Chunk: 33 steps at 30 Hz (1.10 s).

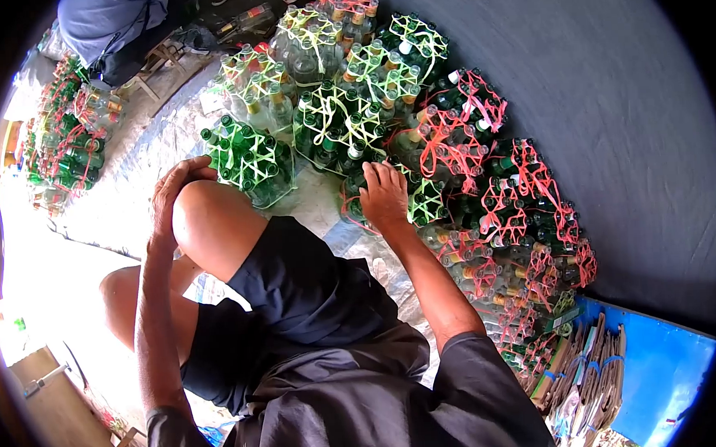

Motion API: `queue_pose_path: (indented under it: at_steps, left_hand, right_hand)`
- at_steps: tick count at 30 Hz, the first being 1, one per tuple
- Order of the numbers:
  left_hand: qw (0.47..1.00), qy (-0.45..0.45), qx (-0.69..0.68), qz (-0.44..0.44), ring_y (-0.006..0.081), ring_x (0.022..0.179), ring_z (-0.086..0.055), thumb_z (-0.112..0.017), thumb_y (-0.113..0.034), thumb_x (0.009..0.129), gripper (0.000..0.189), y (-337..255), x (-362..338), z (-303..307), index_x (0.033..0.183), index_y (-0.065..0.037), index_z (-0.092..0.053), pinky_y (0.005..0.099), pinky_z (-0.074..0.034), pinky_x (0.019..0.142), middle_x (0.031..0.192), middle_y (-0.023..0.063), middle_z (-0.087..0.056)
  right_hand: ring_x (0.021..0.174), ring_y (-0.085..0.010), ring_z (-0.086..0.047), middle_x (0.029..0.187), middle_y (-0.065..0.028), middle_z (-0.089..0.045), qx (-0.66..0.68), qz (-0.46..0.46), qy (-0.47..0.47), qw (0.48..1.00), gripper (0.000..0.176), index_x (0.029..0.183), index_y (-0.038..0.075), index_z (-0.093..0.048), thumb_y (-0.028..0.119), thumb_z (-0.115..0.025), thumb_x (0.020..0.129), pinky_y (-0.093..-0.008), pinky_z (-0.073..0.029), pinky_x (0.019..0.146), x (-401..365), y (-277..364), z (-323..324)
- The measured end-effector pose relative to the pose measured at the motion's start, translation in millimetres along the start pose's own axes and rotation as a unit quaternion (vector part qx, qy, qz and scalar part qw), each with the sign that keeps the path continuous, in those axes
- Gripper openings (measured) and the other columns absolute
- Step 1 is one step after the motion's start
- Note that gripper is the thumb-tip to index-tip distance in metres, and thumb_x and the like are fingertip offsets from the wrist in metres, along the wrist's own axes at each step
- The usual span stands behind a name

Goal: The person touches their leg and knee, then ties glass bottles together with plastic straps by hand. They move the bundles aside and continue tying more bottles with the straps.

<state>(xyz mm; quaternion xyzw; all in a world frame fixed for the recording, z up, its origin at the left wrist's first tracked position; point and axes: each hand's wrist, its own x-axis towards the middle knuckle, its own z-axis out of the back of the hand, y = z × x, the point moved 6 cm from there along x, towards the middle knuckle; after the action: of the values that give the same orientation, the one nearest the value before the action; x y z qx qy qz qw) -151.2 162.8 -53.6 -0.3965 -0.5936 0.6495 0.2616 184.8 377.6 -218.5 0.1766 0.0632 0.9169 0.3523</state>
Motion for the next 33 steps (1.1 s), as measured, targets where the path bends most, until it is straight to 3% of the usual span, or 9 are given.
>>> queue_pose_path:
  at_steps: [2, 8, 33]
  left_hand:
    - [0.998, -0.017, -0.039, 0.038, 0.0203, 0.104, -0.073, -0.052, -0.035, 0.116, 0.046, -1, -3, -2, 0.131, 0.001, -0.076, 0.0353, -0.056, 0.101, 0.111, 0.0133, -0.079]
    - [0.995, -0.035, -0.057, 0.068, 0.0206, 0.105, -0.073, -0.051, -0.035, 0.116, 0.047, -5, -8, -2, 0.131, 0.001, -0.076, 0.0355, -0.056, 0.102, 0.112, 0.0136, -0.079]
    - [0.997, -0.026, -0.051, 0.056, 0.021, 0.108, -0.073, -0.049, -0.036, 0.117, 0.048, -1, -7, 3, 0.133, 0.002, -0.074, 0.0362, -0.056, 0.103, 0.116, 0.0141, -0.079]
  right_hand:
    - [0.141, -0.0359, -0.054, 0.145, -0.0106, -0.062, 0.0, -0.001, 0.001, 1.0, 0.066, 0.15, 0.011, -0.06, 0.023, -0.08, 0.088, -0.0519, -0.04, 0.12, 0, 0, 0]
    - [0.141, -0.0353, -0.054, 0.144, -0.01, -0.062, -0.002, 0.003, -0.003, 1.0, 0.065, 0.15, 0.011, -0.061, 0.022, -0.079, 0.089, -0.0513, -0.041, 0.119, 0, -1, 0]
    - [0.144, -0.0337, -0.052, 0.146, -0.0086, -0.061, -0.001, -0.003, 0.008, 1.0, 0.065, 0.151, 0.014, -0.06, 0.024, -0.08, 0.089, -0.0523, -0.039, 0.121, -1, -2, -4]
